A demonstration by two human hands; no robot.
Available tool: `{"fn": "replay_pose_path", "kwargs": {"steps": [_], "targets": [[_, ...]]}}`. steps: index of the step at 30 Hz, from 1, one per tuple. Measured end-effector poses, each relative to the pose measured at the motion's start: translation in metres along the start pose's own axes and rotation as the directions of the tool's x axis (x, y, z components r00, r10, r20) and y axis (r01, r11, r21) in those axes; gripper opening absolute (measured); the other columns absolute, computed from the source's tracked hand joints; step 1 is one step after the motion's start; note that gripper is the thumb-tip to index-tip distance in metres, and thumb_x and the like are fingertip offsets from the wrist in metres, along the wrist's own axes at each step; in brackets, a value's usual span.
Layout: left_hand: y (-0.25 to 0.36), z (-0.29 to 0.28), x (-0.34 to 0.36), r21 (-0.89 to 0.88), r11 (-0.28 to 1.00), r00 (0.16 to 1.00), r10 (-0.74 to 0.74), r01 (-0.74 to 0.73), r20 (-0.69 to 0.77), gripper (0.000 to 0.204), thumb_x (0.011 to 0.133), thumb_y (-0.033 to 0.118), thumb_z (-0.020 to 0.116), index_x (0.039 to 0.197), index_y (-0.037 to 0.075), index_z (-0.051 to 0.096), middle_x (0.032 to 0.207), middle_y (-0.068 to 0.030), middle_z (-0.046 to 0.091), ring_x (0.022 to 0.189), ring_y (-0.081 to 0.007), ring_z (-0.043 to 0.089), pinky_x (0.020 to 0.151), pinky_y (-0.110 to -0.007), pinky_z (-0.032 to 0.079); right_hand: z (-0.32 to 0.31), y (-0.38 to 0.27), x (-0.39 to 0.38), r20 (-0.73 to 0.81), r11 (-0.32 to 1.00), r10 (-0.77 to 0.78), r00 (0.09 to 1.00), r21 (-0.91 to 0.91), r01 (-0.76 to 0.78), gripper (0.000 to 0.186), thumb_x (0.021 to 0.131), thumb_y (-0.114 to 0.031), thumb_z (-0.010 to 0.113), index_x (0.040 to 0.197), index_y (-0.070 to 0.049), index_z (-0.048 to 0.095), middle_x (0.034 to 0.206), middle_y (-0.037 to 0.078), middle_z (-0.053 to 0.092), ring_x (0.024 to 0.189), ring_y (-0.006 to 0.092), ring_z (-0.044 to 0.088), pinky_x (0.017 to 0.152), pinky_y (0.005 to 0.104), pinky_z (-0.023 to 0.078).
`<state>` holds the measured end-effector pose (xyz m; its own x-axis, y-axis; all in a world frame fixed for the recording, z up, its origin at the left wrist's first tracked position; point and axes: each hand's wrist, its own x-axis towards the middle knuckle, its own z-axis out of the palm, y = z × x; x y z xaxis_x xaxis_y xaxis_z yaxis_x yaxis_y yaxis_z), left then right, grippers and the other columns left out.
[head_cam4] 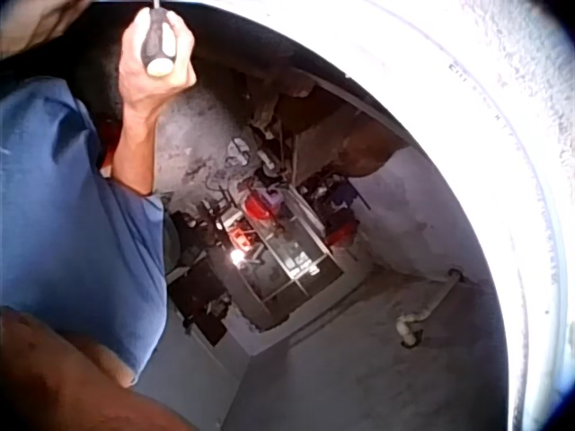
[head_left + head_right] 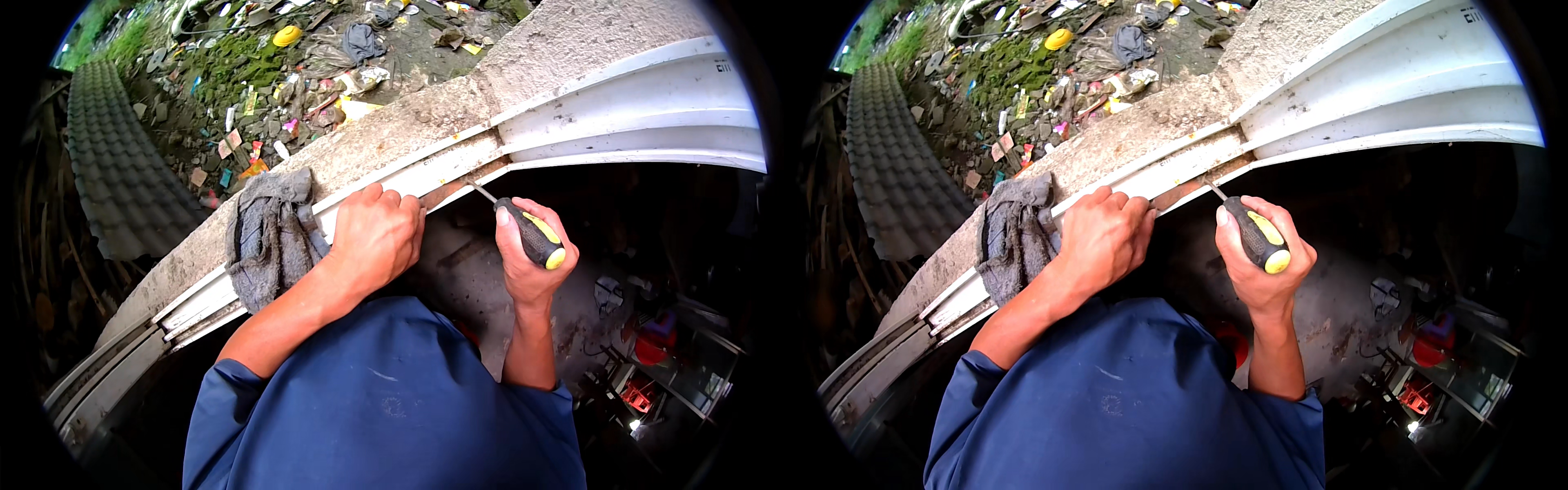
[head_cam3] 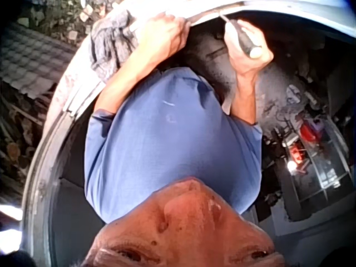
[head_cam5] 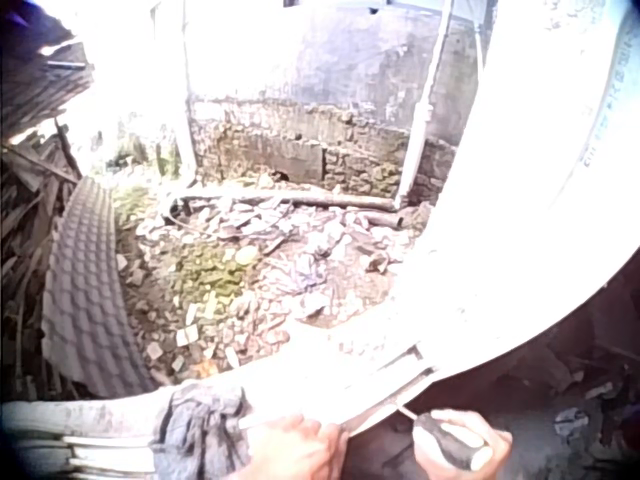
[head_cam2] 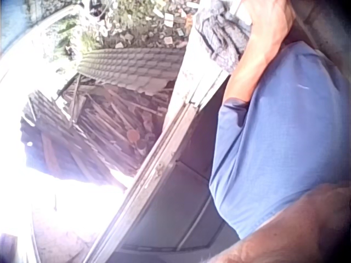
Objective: The person uses a screwdriver to tighten screws into a white window frame attached to a concrete wall. The person holds the frame steady with one hand while turning the screwdriver with the other to secure the frame in place.
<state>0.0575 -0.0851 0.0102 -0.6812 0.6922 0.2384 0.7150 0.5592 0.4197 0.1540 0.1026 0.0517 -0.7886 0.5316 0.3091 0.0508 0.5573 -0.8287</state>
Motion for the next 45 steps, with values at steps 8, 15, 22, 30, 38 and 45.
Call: {"fn": "replay_pose_path", "kwargs": {"steps": [8, 15, 22, 30, 38, 45], "targets": [[0.0, -0.001, 0.001, -0.012, 1.0, 1.0, -0.013, 0.013, 0.009, 0.022, 0.088, 0.018, 0.072, 0.072, 0.006, 0.063, 0.065, -0.0126, 0.063, 0.066, -0.0329, 0.063, 0.061, -0.045, 0.052, -0.005, -0.01, -0.004, -0.053, 0.999, -0.005, 0.999, -0.032, 0.004, 0.027, 0.081, -0.002, 0.084, 0.104, 0.007, 0.072, 0.085, 0.01, 0.077, 0.075, 0.0126, 0.073, 0.073, 0.0251, 0.059], [0.0, 0.002, 0.003, -0.018, 1.0, 1.0, -0.007, 0.007, 0.018, 0.022, 0.088, 0.018, 0.072, 0.072, 0.006, 0.063, 0.065, -0.0129, 0.064, 0.065, -0.0333, 0.063, 0.061, -0.045, 0.053, 0.004, -0.007, 0.01, -0.043, 0.974, -0.087, 0.995, -0.212, 0.076, 0.026, 0.079, -0.005, 0.087, 0.099, 0.003, 0.072, 0.079, 0.01, 0.076, 0.072, 0.0129, 0.074, 0.068, 0.0264, 0.059], [-0.001, 0.004, 0.003, -0.022, 1.0, 1.0, -0.008, 0.008, -0.004, 0.022, 0.088, 0.018, 0.072, 0.071, 0.006, 0.064, 0.065, -0.0126, 0.065, 0.065, -0.0323, 0.064, 0.06, -0.045, 0.053, 0.007, -0.022, 0.008, -0.027, 0.989, -0.04, 0.999, -0.144, 0.036, 0.025, 0.08, -0.005, 0.087, 0.097, 0.004, 0.071, 0.078, 0.009, 0.076, 0.072, 0.0117, 0.073, 0.068, 0.0254, 0.058], [-0.001, 0.003, 0.004, -0.02, 1.0, 1.0, -0.008, 0.008, 0.007, 0.022, 0.088, 0.018, 0.072, 0.071, 0.005, 0.064, 0.065, -0.0132, 0.064, 0.064, -0.0321, 0.063, 0.06, -0.045, 0.052, 0.011, -0.011, 0.02, -0.064, 0.963, -0.11, 0.992, -0.253, 0.091, 0.026, 0.08, -0.009, 0.089, 0.096, 0.002, 0.072, 0.071, 0.008, 0.072, 0.066, 0.0099, 0.071, 0.062, 0.0259, 0.057], [-0.003, 0.006, 0.002, -0.021, 1.0, 1.0, -0.001, 0.001, -0.009, 0.021, 0.087, 0.018, 0.072, 0.071, 0.006, 0.064, 0.064, -0.0123, 0.063, 0.064, -0.0316, 0.063, 0.06, -0.044, 0.052, 0.015, -0.028, 0.023, -0.05, 0.987, 0.037, 0.998, -0.151, -0.045, 0.023, 0.08, -0.01, 0.09, 0.089, 0.003, 0.073, 0.068, 0.006, 0.072, 0.064, 0.0091, 0.069, 0.062, 0.0256, 0.056], [-0.002, 0.006, 0.003, -0.004, 1.0, 1.0, 0.002, -0.002, -0.009, 0.02, 0.087, 0.018, 0.072, 0.073, 0.006, 0.064, 0.063, -0.0118, 0.062, 0.064, -0.031, 0.062, 0.058, -0.043, 0.051, 0.014, -0.018, 0.034, -0.084, 0.953, -0.067, 0.994, -0.3, 0.039, 0.025, 0.08, -0.012, 0.09, 0.09, 0.003, 0.073, 0.068, 0.008, 0.071, 0.063, 0.008, 0.067, 0.061, 0.0255, 0.055]]}}
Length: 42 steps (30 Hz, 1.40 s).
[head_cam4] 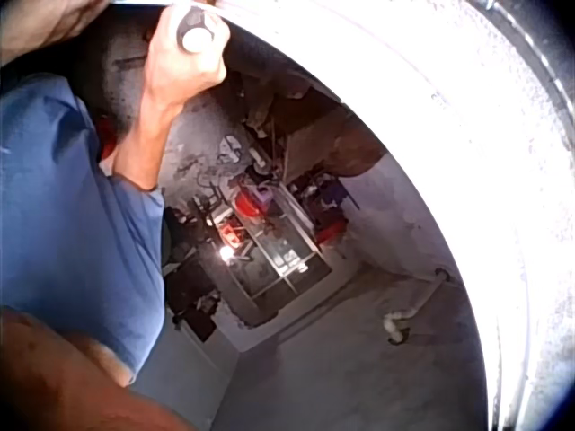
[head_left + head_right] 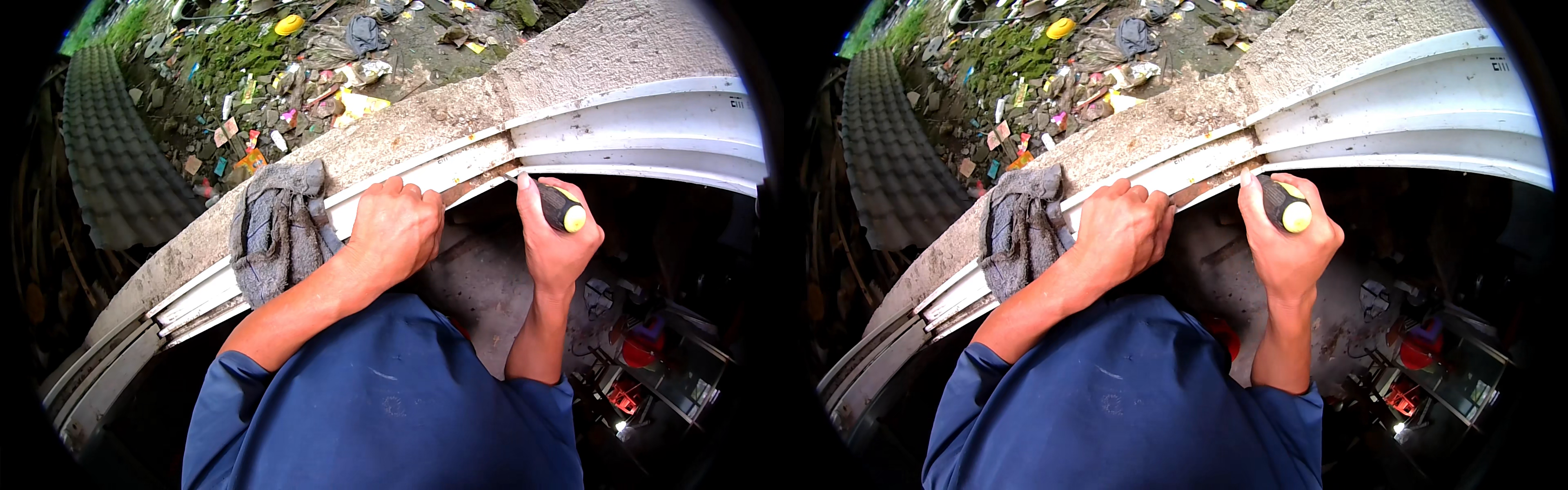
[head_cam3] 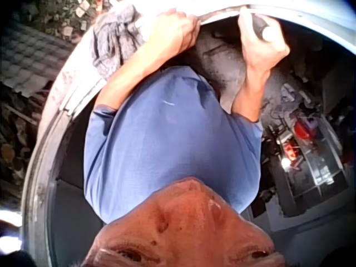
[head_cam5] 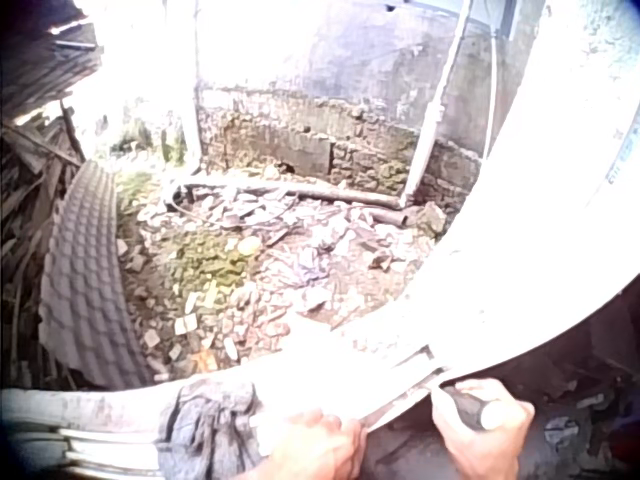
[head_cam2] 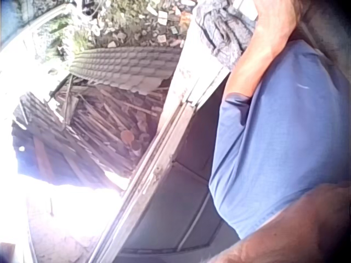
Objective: The person uses a screwdriver to tighten screws into a white window frame attached to a concrete wall. The person holds the frame steady with one hand while turning the screwdriver with the other to secure the frame in place.
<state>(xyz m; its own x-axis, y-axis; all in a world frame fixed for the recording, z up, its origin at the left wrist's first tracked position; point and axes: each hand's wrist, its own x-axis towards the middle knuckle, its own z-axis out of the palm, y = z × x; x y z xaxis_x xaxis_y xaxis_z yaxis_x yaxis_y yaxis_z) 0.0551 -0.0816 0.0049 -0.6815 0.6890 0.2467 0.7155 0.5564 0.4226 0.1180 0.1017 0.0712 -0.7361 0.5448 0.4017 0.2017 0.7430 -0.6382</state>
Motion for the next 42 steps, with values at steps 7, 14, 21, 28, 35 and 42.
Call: {"fn": "replay_pose_path", "kwargs": {"steps": [7, 14, 21, 28, 35, 42], "targets": [[-0.002, 0.001, -0.001, -0.015, 1.0, 1.0, 0.001, -0.001, -0.002, 0.019, 0.087, 0.017, 0.072, 0.073, 0.007, 0.064, 0.063, -0.0116, 0.062, 0.063, -0.0311, 0.062, 0.058, -0.044, 0.051, 0.004, -0.01, 0.006, 0.091, 0.999, 0.021, 0.996, 0.042, -0.025, 0.022, 0.08, -0.012, 0.09, 0.084, 0.002, 0.073, 0.064, 0.004, 0.069, 0.061, 0.0051, 0.063, 0.059, 0.0248, 0.054], [-0.001, 0.0, 0.0, -0.028, 1.0, 1.0, 0.0, 0.0, -0.008, 0.019, 0.087, 0.017, 0.071, 0.073, 0.007, 0.063, 0.063, -0.0117, 0.062, 0.063, -0.0313, 0.062, 0.059, -0.044, 0.051, 0.002, -0.006, 0.006, 0.005, 0.999, -0.001, 1.0, 0.037, 0.001, 0.021, 0.081, -0.01, 0.09, 0.085, 0.002, 0.073, 0.065, 0.004, 0.068, 0.062, 0.005, 0.063, 0.06, 0.0245, 0.054], [-0.001, 0.001, 0.0, -0.024, 1.0, 1.0, -0.003, 0.002, -0.011, 0.02, 0.086, 0.016, 0.071, 0.072, 0.007, 0.062, 0.063, -0.0114, 0.061, 0.063, -0.0313, 0.062, 0.059, -0.044, 0.051, 0.0, -0.005, -0.002, 0.051, 0.995, 0.047, 0.998, 0.087, -0.051, 0.021, 0.081, -0.009, 0.089, 0.088, 0.003, 0.074, 0.067, 0.004, 0.07, 0.064, 0.006, 0.065, 0.062, 0.0238, 0.054], [-0.002, 0.001, 0.0, -0.024, 1.0, 1.0, 0.003, -0.003, -0.005, 0.02, 0.086, 0.017, 0.072, 0.072, 0.007, 0.063, 0.063, -0.0115, 0.061, 0.064, -0.0311, 0.062, 0.058, -0.044, 0.05, -0.011, -0.008, 0.0, -0.042, 0.991, 0.033, 0.999, 0.129, -0.028, 0.021, 0.082, -0.006, 0.088, 0.092, 0.004, 0.073, 0.07, 0.004, 0.071, 0.065, 0.0073, 0.066, 0.064, 0.0231, 0.054], [-0.002, 0.001, 0.0, -0.038, 0.999, 1.0, -0.001, 0.001, -0.011, 0.02, 0.086, 0.017, 0.072, 0.072, 0.007, 0.063, 0.063, -0.0115, 0.062, 0.064, -0.0309, 0.062, 0.059, -0.044, 0.05, -0.008, 0.004, -0.01, 0.041, 0.989, -0.06, 0.997, 0.139, 0.054, 0.024, 0.081, -0.004, 0.085, 0.1, 0.004, 0.073, 0.081, 0.009, 0.076, 0.074, 0.0107, 0.072, 0.071, 0.025, 0.058], [-0.002, 0.001, 0.0, -0.037, 0.999, 1.0, 0.002, -0.002, 0.0, 0.02, 0.086, 0.018, 0.072, 0.072, 0.006, 0.064, 0.063, -0.0118, 0.063, 0.063, -0.0312, 0.062, 0.059, -0.044, 0.051, -0.019, 0.0, -0.011, 0.039, 0.988, -0.105, 0.994, 0.115, 0.099, 0.025, 0.08, -0.003, 0.083, 0.101, 0.005, 0.072, 0.082, 0.009, 0.076, 0.075, 0.0127, 0.074, 0.071, 0.025, 0.059]]}}
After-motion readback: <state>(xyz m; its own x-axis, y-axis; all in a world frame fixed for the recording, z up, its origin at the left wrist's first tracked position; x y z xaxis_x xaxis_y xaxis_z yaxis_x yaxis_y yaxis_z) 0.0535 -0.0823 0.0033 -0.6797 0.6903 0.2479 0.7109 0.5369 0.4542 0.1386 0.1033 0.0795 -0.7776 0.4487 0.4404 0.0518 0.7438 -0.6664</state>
